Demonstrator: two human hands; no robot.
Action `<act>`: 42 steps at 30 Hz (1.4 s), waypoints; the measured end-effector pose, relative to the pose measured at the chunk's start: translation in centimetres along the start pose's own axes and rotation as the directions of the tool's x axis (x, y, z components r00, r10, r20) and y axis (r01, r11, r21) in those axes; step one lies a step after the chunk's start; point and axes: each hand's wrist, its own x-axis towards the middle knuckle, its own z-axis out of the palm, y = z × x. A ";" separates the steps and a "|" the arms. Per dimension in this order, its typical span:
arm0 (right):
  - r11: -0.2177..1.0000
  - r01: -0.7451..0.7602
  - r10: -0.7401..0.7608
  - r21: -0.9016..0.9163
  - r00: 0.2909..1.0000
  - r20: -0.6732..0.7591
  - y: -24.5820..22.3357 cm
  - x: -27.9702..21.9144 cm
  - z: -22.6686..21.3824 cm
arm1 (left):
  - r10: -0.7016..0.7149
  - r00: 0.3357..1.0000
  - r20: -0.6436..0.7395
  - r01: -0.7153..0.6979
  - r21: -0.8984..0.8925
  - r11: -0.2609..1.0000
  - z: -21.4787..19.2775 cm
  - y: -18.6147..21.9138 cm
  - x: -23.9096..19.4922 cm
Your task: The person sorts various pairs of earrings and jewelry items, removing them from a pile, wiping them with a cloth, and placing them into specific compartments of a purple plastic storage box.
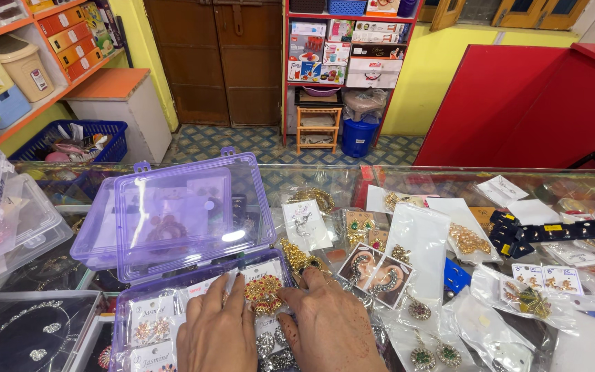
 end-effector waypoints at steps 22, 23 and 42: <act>0.995 -0.014 0.034 0.095 0.977 -0.209 2.5 -1.0 -3.8 | 0.135 0.977 -0.164 -0.145 -0.051 0.988 -2.5 5.8 0.3; 0.996 -0.006 0.028 0.089 0.967 -0.252 2.8 -1.1 -4.2 | 0.181 0.963 -0.201 -0.196 -0.058 0.979 -2.7 6.8 0.3; 0.987 -0.112 0.144 0.118 0.938 -0.314 12.7 -2.6 -10.9 | 0.396 0.914 -0.086 -0.405 -0.141 0.903 -0.4 20.9 2.4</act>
